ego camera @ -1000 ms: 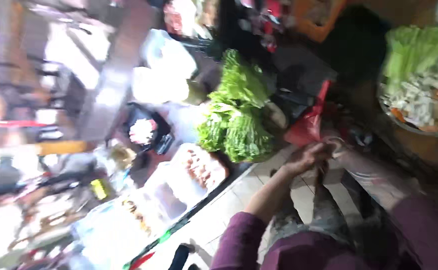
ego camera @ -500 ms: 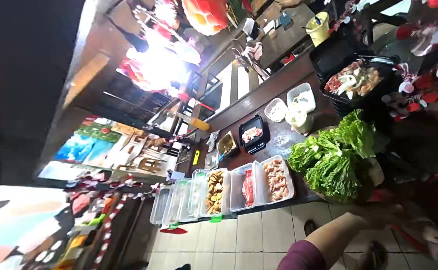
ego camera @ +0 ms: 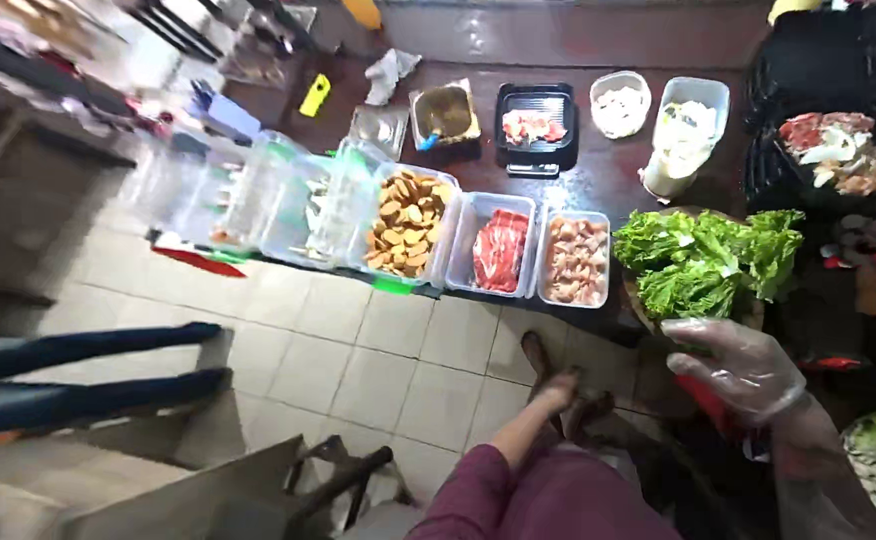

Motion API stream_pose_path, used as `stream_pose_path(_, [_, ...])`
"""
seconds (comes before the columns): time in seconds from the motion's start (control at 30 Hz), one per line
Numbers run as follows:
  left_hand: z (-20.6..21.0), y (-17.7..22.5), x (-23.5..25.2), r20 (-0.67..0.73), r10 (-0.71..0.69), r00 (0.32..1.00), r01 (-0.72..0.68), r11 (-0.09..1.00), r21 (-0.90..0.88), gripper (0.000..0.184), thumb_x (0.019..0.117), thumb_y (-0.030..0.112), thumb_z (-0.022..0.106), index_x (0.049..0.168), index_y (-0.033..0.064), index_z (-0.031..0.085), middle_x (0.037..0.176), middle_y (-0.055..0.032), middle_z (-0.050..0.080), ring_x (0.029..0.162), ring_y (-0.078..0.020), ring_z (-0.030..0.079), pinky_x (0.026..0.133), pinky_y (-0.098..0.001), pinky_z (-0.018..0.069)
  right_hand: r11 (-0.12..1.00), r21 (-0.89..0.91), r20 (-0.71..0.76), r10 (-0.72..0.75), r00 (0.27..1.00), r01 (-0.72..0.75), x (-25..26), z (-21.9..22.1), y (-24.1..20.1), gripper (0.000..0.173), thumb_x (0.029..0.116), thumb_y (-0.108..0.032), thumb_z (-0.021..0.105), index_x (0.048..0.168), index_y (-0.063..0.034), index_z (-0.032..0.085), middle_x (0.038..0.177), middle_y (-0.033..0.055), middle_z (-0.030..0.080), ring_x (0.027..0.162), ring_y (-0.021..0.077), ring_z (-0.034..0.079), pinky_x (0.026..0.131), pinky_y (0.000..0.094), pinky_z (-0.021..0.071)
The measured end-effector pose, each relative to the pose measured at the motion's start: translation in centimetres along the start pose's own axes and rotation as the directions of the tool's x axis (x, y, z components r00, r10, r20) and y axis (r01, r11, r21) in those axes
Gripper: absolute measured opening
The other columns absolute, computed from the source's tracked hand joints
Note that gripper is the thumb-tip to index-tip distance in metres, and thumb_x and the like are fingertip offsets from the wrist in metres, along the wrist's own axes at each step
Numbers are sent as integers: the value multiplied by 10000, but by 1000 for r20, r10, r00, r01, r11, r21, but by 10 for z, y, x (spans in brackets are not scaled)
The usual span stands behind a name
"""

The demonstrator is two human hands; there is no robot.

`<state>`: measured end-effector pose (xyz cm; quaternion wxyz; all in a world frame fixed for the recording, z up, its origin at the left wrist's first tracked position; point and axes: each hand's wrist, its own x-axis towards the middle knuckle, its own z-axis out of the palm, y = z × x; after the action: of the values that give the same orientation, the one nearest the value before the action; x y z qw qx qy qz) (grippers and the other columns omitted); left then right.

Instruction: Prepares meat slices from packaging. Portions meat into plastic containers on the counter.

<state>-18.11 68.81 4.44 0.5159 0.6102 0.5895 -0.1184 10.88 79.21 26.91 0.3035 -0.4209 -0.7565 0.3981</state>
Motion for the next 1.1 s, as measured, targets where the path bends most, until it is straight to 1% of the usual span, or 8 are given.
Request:
stream_pose_path(0.1, [-15,-134,-47,-165,-351,922,327,932,-158,639,937,341,683,1519,160,491,1504,-164,529,1358,-380,524,1117,-599,423,936,-114,183,-308,933,332,125,37,-56,304,966,-352,713,1241,-225,738,1244,-41,720,1154,92,675,1022,350,575])
stream_pose_path(0.2, [-16,-255,-103,-246,-626,740,545,772,-326,591,907,325,693,1446,114,572,1362,-238,618,1243,-450,595,1024,-672,466,804,-396,621,-123,774,445,242,90,-80,310,1016,-316,620,1320,-313,680,1346,-52,659,1276,142,594,1115,418,468])
stream_pose_path(0.23, [-20,-279,-125,-223,-697,681,595,705,-385,581,908,309,686,1432,84,577,1326,-263,630,1225,-465,601,1015,-682,464,735,-455,753,18,657,502,282,116,-78,356,1018,-303,618,1373,-332,638,1409,-45,616,1336,176,548,1144,462,429])
stream_pose_path(0.33, [-38,-304,-177,-190,-800,569,605,563,-563,505,936,239,654,1384,15,595,1246,-290,658,1184,-472,622,991,-681,478,576,-303,863,-171,475,759,355,208,5,393,838,-341,781,1218,-275,710,1267,40,674,1243,302,592,1073,583,463])
stream_pose_path(0.5, [-38,-319,-188,-201,-738,644,413,556,-721,442,1006,172,602,1407,-7,557,1248,-259,664,1177,-426,634,1011,-632,487,446,-288,937,-50,345,847,371,266,37,555,660,-325,875,1179,-248,696,1232,44,664,1204,330,577,1015,610,459])
stream_pose_path(0.63, [0,-345,-154,-170,-674,719,324,542,-776,443,1014,216,610,1419,44,556,1212,-196,693,1111,-356,676,961,-595,536,461,-213,964,-45,262,861,376,267,46,346,759,-362,789,1080,-244,739,1115,21,699,1138,296,609,1034,605,434])
stream_pose_path(0.83, [17,-349,-127,-142,-615,776,278,535,-798,461,1003,240,630,1425,69,556,1219,-170,689,1087,-307,687,940,-552,559,542,-206,922,-170,347,815,377,243,66,318,791,-436,737,1065,-276,730,1124,4,688,1149,269,605,1020,587,457])
stream_pose_path(1.1, [-34,-324,-138,-115,-684,720,322,476,-818,453,1021,213,591,1440,48,541,1256,-190,674,1128,-334,670,982,-564,534,833,-4,723,-380,577,554,397,154,32,276,902,-294,741,1175,-258,726,1492,-51,547,1423,142,467,1183,395,437])
